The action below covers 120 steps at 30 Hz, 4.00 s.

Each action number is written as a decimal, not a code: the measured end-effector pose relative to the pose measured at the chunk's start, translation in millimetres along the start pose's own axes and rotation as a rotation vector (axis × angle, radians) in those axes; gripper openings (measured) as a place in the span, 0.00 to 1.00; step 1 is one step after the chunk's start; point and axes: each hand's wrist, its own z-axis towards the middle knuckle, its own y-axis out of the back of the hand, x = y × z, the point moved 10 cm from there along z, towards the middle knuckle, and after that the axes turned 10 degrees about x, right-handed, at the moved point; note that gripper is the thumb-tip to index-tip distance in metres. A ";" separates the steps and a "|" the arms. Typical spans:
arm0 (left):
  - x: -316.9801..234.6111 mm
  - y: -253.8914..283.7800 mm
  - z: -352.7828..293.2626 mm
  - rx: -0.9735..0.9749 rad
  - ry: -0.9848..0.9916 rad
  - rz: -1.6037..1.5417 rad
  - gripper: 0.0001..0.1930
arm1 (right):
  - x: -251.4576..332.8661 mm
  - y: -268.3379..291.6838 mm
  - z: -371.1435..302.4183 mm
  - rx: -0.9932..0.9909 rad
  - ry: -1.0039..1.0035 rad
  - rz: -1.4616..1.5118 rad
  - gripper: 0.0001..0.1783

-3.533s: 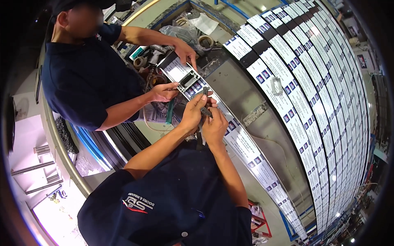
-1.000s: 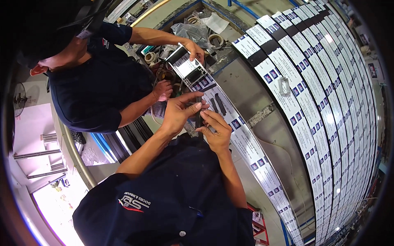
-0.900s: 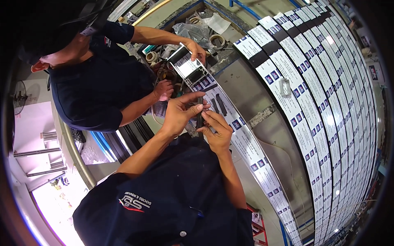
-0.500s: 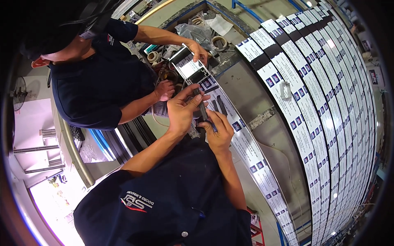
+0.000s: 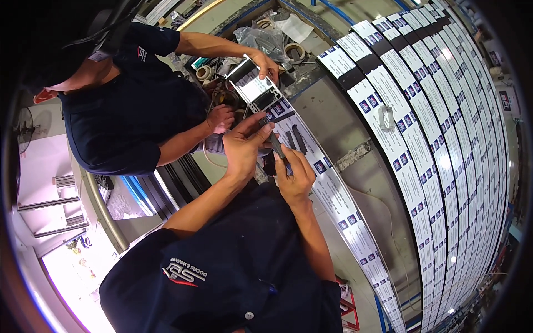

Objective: The person assembles small metal components, measures them with a measuring tape, and applies labels to them. The assembly involves using a hammer, pliers, and a screwdriver to work with screws.

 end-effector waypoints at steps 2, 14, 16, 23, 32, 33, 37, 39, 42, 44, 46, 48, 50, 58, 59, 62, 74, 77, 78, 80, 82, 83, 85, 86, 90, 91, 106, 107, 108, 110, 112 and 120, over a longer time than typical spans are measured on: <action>7.3 5.8 3.7 0.001 0.013 0.006 0.18 | -9.7 -0.2 0.7 0.044 -0.119 0.077 0.14; -6.6 -21.9 -29.2 0.777 -0.359 1.077 0.16 | -40.7 -11.1 -27.1 0.327 -0.313 0.207 0.12; -4.9 -15.8 -35.3 0.722 -0.399 1.072 0.15 | -41.4 -11.1 -29.6 0.307 -0.304 0.226 0.12; -21.1 -13.8 -49.9 0.510 -0.543 0.932 0.16 | -49.2 -22.4 -32.0 0.188 -0.363 0.661 0.17; -30.1 -10.5 -68.8 0.300 -0.505 0.700 0.14 | -1.5 -38.5 -12.6 0.064 -0.216 0.740 0.25; -26.0 -7.3 -68.1 0.253 -0.455 0.649 0.13 | 1.6 -38.2 -7.9 0.033 -0.172 0.716 0.23; -6.2 4.0 -58.7 0.190 -0.308 0.511 0.12 | -4.8 -52.0 -2.7 -0.025 -0.210 0.779 0.16; 7.0 9.7 -47.6 0.226 -0.160 0.513 0.11 | -16.0 -59.9 -2.7 -0.050 -0.307 0.784 0.16; -7.8 13.1 -26.5 0.347 -0.190 0.786 0.10 | -42.8 -64.3 9.8 -0.031 -0.400 0.847 0.16; -5.5 28.6 -9.7 0.389 -0.191 0.733 0.10 | -55.8 -54.9 15.1 -0.069 -0.419 0.947 0.17; -25.1 38.9 9.2 0.320 -0.176 0.577 0.08 | -51.2 -65.0 16.0 0.106 -0.551 1.207 0.17; -40.7 17.0 30.0 0.496 -0.176 0.594 0.08 | -42.6 -66.1 12.7 0.130 -0.589 1.252 0.18; -16.5 -29.5 28.2 0.914 0.218 -0.018 0.09 | -28.1 -82.0 -0.8 0.309 -0.669 1.359 0.18; -1.4 -75.2 39.5 1.330 -0.088 0.329 0.10 | -31.4 -71.7 -36.2 0.126 -0.852 1.345 0.19; 0.0 -73.1 41.7 1.314 -0.086 0.346 0.10 | -30.4 -70.2 -35.2 0.117 -0.840 1.333 0.21; 1.1 -77.2 40.4 1.316 -0.113 0.424 0.10 | -34.2 -68.7 -37.8 0.080 -0.873 1.371 0.22; -3.0 -43.6 49.7 1.096 -0.146 0.548 0.09 | -44.8 -91.9 -38.7 0.173 -0.903 1.262 0.19; -7.1 -36.4 53.7 1.062 -0.131 0.504 0.09 | -41.3 -98.2 -30.9 0.151 -0.915 1.191 0.18; -11.4 -32.3 56.8 1.064 -0.122 0.507 0.09 | -43.4 -95.7 -30.3 0.139 -0.909 1.143 0.18; -22.1 -5.4 69.0 1.028 0.008 0.496 0.08 | -44.6 -88.1 -40.0 0.132 -0.849 1.099 0.19; -25.3 72.1 123.3 0.709 0.009 0.822 0.08 | -58.2 -77.5 -51.2 0.117 -0.816 1.066 0.19; -0.7 136.7 139.0 0.411 0.522 0.549 0.08 | -68.9 -69.5 -61.5 0.070 -0.829 1.042 0.19; 9.6 229.3 191.7 0.150 0.325 0.794 0.10 | -83.0 -63.6 -72.1 0.053 -0.878 0.987 0.20; -18.6 240.2 215.4 0.045 0.064 1.362 0.12 | -86.3 -64.7 -77.4 0.061 -0.884 0.987 0.20; 51.3 239.5 261.1 0.136 0.125 1.545 0.16 | -104.4 -77.0 -97.3 0.117 -0.901 0.948 0.19; 72.4 238.7 266.6 0.217 0.238 1.709 0.16 | -106.0 -74.1 -99.3 0.120 -0.898 0.914 0.19; -136.1 141.7 85.5 0.037 -0.638 0.855 0.21 | -24.3 -114.8 19.5 0.413 -0.566 0.665 0.19; -142.3 120.6 70.2 0.145 -0.716 0.848 0.21 | -14.7 -117.9 29.9 0.407 -0.563 0.651 0.19; -152.3 95.4 54.1 0.202 -0.827 0.955 0.22 | 6.4 -123.9 43.9 0.454 -0.464 0.720 0.18; -160.8 58.4 25.0 0.287 -1.007 0.979 0.22 | 46.3 -122.1 57.0 0.493 -0.336 0.801 0.23; -164.9 33.5 7.8 0.355 -1.009 0.930 0.23 | 59.8 -108.7 50.9 0.539 -0.260 0.668 0.23; -134.4 -5.9 -3.9 0.697 -0.499 0.475 0.18 | 76.1 -48.3 14.1 0.251 -0.250 0.313 0.12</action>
